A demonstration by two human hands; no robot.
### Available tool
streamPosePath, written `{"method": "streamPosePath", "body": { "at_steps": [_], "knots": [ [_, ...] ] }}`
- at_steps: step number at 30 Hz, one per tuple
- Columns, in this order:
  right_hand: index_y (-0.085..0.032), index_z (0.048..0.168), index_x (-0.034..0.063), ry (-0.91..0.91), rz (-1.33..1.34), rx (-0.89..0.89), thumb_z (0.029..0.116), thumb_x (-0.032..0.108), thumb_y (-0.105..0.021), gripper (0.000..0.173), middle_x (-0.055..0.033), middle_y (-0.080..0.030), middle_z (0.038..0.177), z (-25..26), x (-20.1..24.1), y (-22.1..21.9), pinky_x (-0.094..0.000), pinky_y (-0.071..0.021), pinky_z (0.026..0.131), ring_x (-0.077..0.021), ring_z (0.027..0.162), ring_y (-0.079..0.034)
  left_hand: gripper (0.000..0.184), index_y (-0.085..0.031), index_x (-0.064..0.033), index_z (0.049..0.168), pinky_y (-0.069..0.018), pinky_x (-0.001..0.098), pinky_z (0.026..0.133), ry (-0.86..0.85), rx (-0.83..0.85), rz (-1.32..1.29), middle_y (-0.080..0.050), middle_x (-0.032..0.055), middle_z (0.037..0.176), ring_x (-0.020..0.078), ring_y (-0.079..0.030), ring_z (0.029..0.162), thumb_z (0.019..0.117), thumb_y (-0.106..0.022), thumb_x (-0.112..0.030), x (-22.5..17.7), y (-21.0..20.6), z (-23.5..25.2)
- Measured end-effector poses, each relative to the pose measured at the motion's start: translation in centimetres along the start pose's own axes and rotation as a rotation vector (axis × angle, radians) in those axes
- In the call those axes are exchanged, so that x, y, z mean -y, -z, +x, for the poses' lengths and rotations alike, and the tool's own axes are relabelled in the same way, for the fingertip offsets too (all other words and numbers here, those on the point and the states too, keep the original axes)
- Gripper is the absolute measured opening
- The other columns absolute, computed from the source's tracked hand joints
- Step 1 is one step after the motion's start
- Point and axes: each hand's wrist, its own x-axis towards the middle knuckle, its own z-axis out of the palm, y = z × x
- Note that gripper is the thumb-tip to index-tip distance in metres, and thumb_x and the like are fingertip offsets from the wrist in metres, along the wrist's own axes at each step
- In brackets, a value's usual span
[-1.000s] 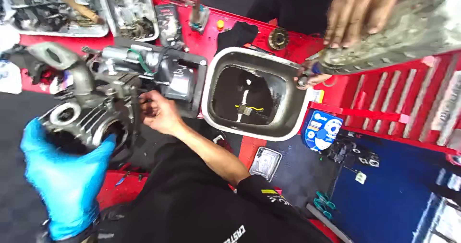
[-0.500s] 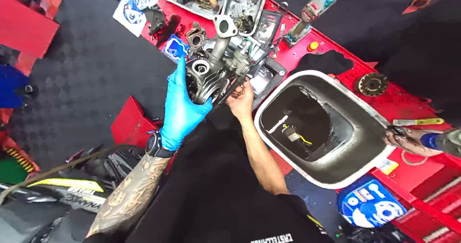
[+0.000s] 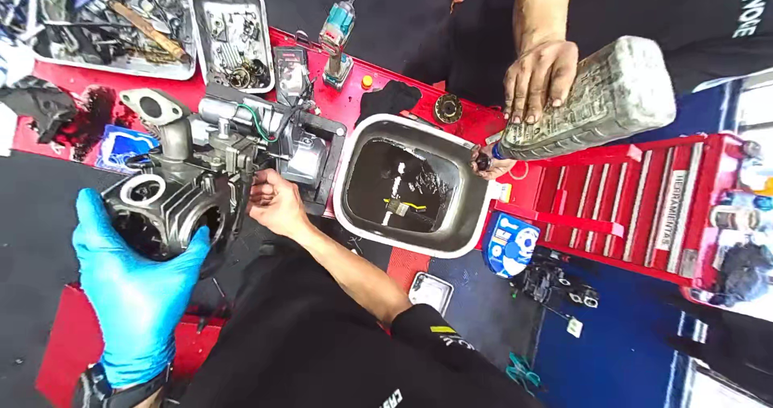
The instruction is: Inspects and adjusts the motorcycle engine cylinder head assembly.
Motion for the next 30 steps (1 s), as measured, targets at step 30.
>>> {"method": "streamPosePath", "body": {
  "at_steps": [30],
  "knots": [
    [-0.07,0.112,0.0007,-0.044,-0.137,-0.009,0.0827,-0.004,-0.076,0.03,-0.0075,-0.076,0.089,-1.3,-0.7,-0.6,-0.03,-0.062,0.062,-0.012,0.072,-0.072,0.116,-0.025,-0.0075,0.163,-0.0345,0.0476,0.121,-0.196,-0.08,0.017,-0.027,0.0201,0.165,0.0327,-0.032,0.151,0.0678,-0.086,-0.034,1.6,-1.1,1.0]
  ]
}}
